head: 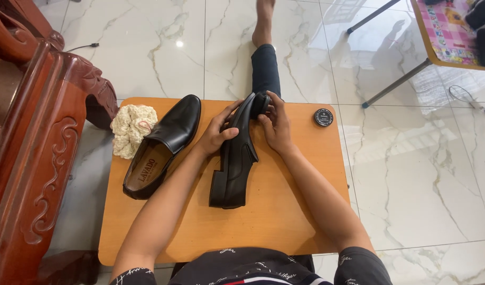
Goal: Polishing black leather shoes with polish and a cloth
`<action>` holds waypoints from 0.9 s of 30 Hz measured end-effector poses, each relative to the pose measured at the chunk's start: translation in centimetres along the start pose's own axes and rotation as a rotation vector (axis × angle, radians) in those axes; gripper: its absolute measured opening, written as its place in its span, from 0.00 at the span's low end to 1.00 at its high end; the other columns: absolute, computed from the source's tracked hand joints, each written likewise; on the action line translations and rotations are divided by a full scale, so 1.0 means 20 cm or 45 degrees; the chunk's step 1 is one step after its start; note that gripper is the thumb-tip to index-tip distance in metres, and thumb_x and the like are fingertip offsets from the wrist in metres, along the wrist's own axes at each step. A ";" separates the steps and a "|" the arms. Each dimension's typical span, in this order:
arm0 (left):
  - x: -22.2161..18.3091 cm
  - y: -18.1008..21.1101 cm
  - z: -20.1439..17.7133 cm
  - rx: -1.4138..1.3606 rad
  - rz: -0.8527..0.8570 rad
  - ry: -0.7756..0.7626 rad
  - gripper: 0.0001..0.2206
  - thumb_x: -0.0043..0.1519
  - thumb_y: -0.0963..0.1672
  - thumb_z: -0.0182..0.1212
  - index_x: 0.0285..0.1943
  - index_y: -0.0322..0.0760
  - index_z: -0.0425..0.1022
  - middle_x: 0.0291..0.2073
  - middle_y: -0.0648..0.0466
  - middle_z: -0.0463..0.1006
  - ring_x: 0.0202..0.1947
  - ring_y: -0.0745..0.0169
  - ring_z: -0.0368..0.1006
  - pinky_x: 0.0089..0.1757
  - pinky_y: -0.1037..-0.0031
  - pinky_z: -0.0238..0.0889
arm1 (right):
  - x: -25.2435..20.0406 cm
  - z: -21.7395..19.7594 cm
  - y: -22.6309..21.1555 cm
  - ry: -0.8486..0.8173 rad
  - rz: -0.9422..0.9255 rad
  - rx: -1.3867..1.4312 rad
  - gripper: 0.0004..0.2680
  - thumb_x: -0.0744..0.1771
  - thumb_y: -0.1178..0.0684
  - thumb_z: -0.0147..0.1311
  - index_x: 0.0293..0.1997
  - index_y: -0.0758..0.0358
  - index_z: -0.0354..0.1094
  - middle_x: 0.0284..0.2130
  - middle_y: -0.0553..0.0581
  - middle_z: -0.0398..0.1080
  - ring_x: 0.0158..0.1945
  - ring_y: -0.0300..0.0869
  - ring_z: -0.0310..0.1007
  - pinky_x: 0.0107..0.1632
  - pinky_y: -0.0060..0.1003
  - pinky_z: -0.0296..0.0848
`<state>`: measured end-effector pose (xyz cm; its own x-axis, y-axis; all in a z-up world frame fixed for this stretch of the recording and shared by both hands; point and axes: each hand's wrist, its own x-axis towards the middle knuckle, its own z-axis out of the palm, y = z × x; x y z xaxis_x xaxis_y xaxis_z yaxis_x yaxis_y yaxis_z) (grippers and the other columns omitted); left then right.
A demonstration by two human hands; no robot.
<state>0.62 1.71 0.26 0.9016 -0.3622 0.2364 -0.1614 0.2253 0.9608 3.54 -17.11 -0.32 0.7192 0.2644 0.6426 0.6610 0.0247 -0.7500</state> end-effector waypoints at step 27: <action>-0.01 0.02 0.00 -0.046 0.041 0.008 0.35 0.49 0.52 0.60 0.65 0.42 0.52 0.37 0.49 0.71 0.38 0.62 0.67 0.40 0.72 0.64 | 0.01 0.00 -0.05 -0.052 -0.067 -0.096 0.17 0.65 0.58 0.43 0.59 0.73 0.45 0.40 0.66 0.60 0.40 0.52 0.68 0.40 0.44 0.70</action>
<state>0.36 1.82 0.52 0.8987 -0.3484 0.2663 -0.1762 0.2693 0.9468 3.02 -17.09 0.47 0.6745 0.3040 0.6728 0.7132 -0.0324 -0.7003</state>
